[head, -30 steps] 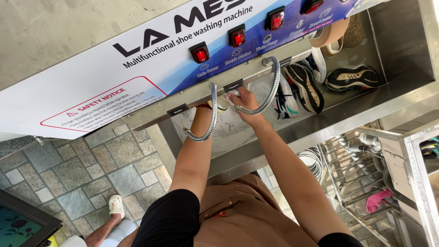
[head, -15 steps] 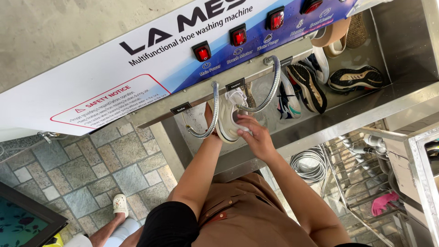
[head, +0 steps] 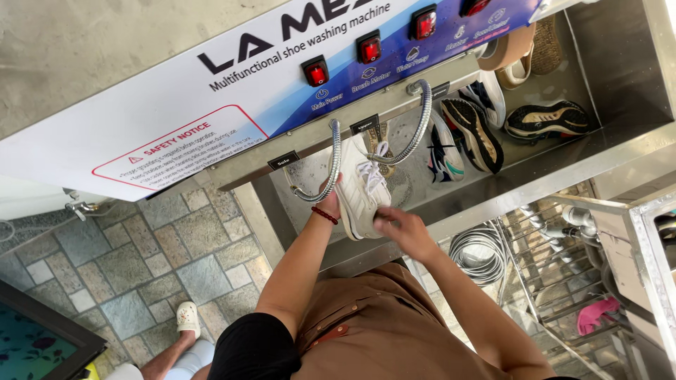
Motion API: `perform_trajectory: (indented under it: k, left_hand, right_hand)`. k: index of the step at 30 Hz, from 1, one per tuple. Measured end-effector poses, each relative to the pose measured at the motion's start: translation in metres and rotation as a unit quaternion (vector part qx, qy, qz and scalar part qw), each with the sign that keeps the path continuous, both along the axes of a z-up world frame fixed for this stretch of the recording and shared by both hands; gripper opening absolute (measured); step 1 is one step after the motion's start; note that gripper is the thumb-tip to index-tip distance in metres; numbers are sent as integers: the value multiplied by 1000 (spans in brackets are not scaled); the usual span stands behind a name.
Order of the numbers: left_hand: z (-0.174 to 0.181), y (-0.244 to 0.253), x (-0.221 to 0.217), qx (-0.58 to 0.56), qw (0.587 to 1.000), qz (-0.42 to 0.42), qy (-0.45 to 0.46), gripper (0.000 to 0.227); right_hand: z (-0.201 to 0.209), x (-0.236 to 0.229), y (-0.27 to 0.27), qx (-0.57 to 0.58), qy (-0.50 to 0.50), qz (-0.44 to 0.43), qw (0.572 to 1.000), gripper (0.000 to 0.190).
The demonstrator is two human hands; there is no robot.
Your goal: The person cleans a pair of white sneakers by hand at a shoe washing station, scrubbing the soles with water and a brush, then rinsing them and tying the laces.
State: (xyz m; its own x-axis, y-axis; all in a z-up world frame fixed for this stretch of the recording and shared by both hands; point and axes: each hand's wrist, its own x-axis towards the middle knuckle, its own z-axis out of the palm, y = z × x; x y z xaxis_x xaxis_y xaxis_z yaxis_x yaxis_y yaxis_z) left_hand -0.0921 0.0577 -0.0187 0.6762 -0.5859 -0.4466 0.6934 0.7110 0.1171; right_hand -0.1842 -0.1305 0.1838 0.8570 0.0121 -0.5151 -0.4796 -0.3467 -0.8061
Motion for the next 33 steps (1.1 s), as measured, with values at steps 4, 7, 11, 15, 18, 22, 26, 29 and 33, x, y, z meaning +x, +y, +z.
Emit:
perform_trajectory:
  k: [4, 7, 11, 15, 18, 22, 26, 29, 33]
  left_hand:
    - [15, -11, 1, 106, 990, -10, -87, 69]
    - [19, -17, 11, 135, 985, -7, -110, 70]
    - [-2, -16, 22, 162, 986, 10, 36, 59]
    - [-31, -16, 48, 238, 968, 77, -8, 64]
    - [-38, -15, 61, 202, 975, 88, 4, 63]
    - [-57, -22, 94, 238, 965, 107, -17, 61]
    - [-72, -22, 91, 241, 967, 88, -5, 64]
    - [-74, -23, 84, 178, 979, 95, 6, 67]
    - [-97, -13, 90, 235, 971, 39, 21, 60]
  right_hand:
    - [-41, 24, -1, 380, 218, -390, 810, 43]
    - [-57, 22, 4, 450, 120, -439, 768, 42]
    - [-64, 33, 12, 542, 88, -455, 701, 39]
    - [-54, 65, 23, 640, 117, -390, 652, 46]
    - [-51, 96, 24, 681, 119, -353, 630, 52]
    - [-55, 126, 21, 706, 60, -295, 641, 58]
    - [-58, 132, 22, 701, 68, -312, 637, 59]
    - [-50, 126, 28, 686, 51, -314, 654, 63]
    - [-59, 143, 33, 696, 17, -315, 645, 57]
